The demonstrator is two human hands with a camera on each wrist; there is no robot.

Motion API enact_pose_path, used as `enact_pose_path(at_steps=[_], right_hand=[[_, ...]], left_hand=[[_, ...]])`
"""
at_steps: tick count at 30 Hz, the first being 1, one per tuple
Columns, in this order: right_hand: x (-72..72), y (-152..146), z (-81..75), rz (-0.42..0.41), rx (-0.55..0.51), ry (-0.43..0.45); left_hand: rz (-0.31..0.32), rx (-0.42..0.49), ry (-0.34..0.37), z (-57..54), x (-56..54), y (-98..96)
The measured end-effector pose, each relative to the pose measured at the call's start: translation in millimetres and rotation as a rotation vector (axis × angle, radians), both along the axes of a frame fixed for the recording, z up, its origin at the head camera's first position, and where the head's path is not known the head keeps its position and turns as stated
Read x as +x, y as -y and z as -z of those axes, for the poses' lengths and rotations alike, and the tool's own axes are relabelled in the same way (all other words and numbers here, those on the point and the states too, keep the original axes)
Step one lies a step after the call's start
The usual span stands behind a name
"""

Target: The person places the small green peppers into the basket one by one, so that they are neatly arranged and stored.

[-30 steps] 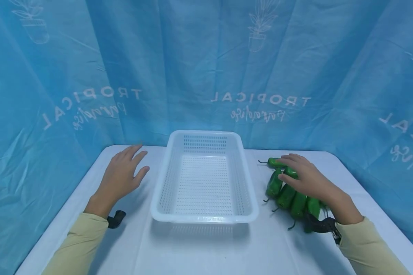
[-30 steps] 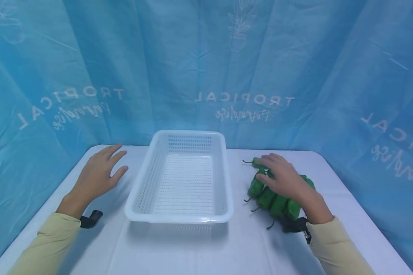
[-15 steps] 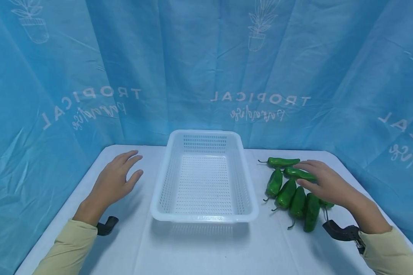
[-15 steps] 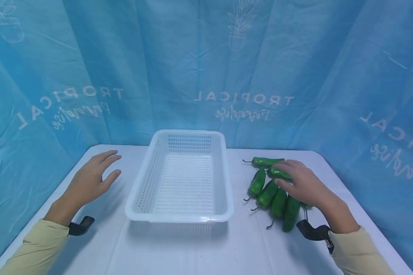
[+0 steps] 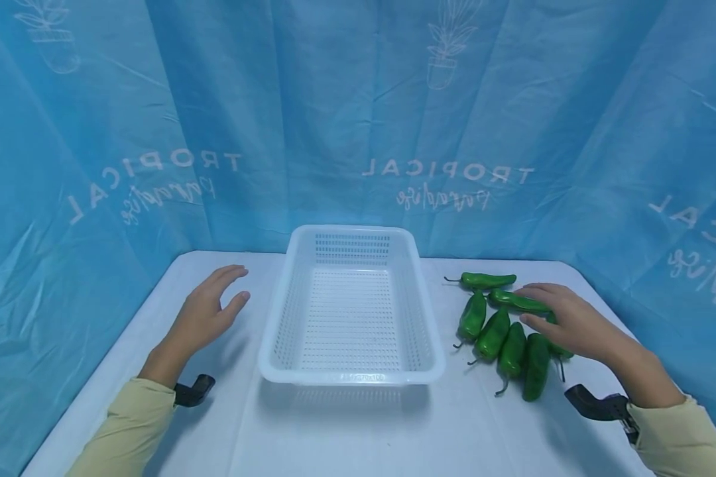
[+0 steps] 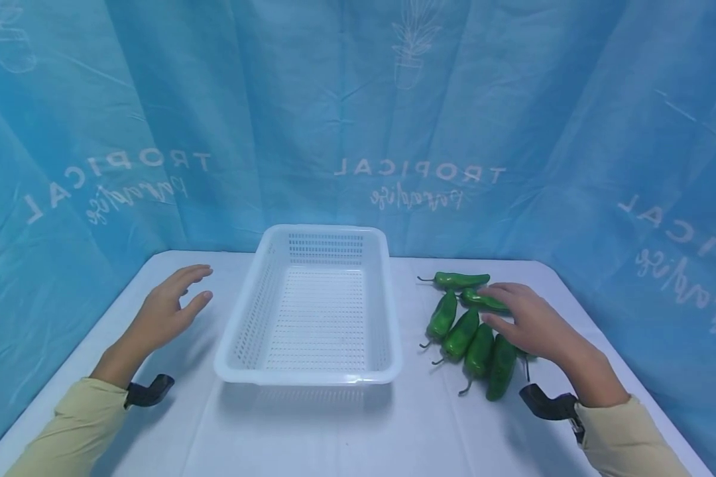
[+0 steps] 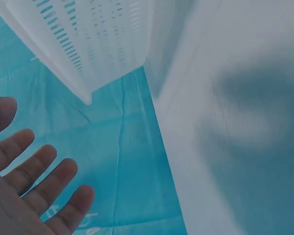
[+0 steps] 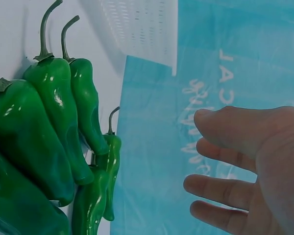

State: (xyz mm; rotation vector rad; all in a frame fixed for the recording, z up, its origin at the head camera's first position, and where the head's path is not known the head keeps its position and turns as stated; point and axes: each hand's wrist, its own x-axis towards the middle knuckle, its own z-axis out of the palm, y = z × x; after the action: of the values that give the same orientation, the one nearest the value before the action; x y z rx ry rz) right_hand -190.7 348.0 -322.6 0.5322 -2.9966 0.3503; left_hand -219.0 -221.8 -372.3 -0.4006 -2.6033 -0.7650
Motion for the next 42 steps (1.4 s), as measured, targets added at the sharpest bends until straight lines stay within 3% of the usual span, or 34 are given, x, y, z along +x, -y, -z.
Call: enact_pose_path(at_steps=[8, 16, 21, 24, 28, 31, 36, 42], right_hand=[[-4.2, 1, 5.8, -0.007, -0.026, 0.004], [-6.9, 5, 8.5, 0.001, -0.015, 0.023], [-6.1, 6, 6.8, 0.021, -0.002, 0.055], [-5.6, 7, 6.2, 0.023, 0.002, 0.063], [-4.2, 9, 5.7, 0.019, 0.011, 0.079], [-2.8, 11, 5.8, 0.004, 0.020, 0.088], [-2.9, 12, 6.7, 0.002, 0.035, 0.087], [-7.4, 11, 7.2, 0.006, 0.041, 0.091]], left_hand=[[-0.019, 0.068, 0.131, -1.2, -7.5, -9.4], [0.013, 0.065, 0.343, -5.2, -18.0, -20.1], [0.067, 0.126, 0.453, -7.6, -28.0, -29.3], [0.135, 0.235, 0.491, -6.3, -36.4, -31.2], [0.256, 0.375, 0.574, 0.7, -46.4, -31.8], [0.292, 0.432, 0.633, 8.2, -49.5, -32.8], [0.317, 0.532, 0.656, 14.9, -49.4, -37.3], [0.341, 0.619, 0.641, 11.6, -46.5, -41.1]])
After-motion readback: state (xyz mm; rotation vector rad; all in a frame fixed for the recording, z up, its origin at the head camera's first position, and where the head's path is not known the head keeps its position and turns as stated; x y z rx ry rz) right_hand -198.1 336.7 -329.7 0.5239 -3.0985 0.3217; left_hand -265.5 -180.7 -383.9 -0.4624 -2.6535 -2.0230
